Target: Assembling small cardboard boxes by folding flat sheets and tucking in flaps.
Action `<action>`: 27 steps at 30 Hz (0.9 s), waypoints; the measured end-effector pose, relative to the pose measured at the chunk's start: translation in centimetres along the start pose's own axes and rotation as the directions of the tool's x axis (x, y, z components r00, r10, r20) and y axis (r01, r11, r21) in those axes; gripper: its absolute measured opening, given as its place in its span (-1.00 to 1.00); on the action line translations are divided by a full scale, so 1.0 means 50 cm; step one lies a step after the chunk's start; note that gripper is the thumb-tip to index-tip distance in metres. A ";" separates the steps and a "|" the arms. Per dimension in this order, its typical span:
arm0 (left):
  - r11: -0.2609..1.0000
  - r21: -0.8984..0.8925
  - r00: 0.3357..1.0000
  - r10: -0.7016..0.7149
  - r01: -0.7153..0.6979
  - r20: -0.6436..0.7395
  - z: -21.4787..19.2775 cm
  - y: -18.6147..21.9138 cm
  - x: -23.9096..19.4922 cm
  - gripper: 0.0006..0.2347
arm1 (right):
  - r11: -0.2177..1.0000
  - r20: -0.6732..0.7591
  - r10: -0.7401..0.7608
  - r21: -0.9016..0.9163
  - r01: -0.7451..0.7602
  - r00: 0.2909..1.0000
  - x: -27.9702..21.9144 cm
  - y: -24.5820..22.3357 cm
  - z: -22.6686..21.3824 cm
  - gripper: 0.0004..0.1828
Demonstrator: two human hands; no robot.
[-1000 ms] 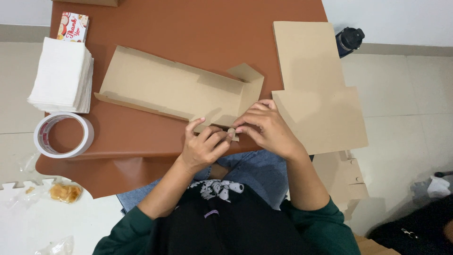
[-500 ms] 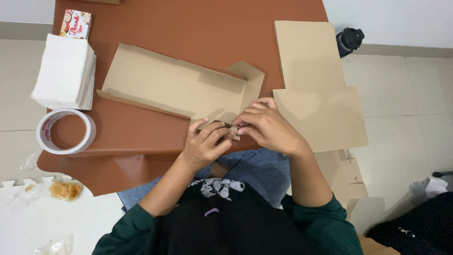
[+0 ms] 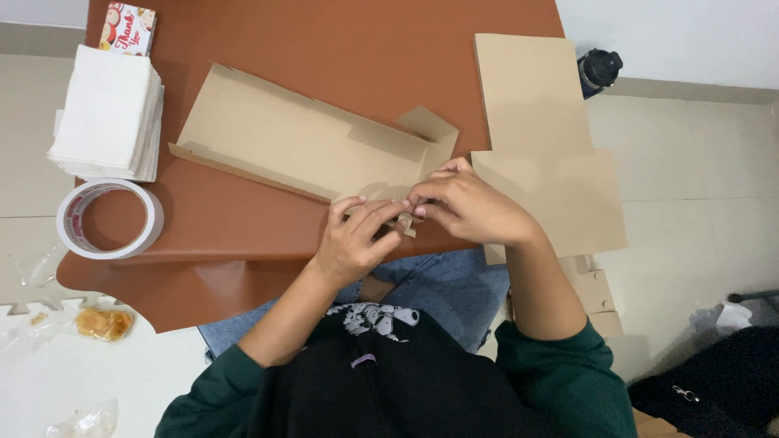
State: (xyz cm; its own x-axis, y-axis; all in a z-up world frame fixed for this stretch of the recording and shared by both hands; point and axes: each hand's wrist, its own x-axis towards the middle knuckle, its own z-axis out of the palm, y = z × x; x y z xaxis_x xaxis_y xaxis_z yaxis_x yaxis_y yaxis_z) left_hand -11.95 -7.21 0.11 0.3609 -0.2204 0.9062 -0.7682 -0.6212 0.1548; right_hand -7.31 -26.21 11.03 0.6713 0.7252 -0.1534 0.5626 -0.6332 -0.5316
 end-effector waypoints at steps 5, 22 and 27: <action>0.999 -0.054 0.998 -0.006 0.009 0.055 -0.002 -0.005 -0.003 -0.82 | 0.998 0.162 0.067 -0.011 -0.066 0.985 0.035 -0.014 -0.036 -0.90; 0.879 -0.261 0.745 -0.146 0.400 0.650 -0.103 -0.017 0.101 -0.66 | 0.985 0.522 0.124 0.039 -0.169 0.844 0.111 -0.002 -0.064 -0.83; 0.825 -0.227 0.673 -0.228 0.518 0.704 -0.077 -0.028 0.090 -0.75 | 0.991 0.545 0.127 -0.037 -0.127 0.829 0.116 0.011 -0.057 -0.78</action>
State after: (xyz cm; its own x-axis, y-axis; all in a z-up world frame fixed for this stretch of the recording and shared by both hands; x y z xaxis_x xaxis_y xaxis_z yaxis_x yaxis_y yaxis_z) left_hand -11.30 -4.43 5.49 0.7904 -0.5357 0.2972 -0.5669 -0.4557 0.6863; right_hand -1.73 -23.10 12.23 0.3646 0.6679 -0.6488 0.4901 -0.7301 -0.4762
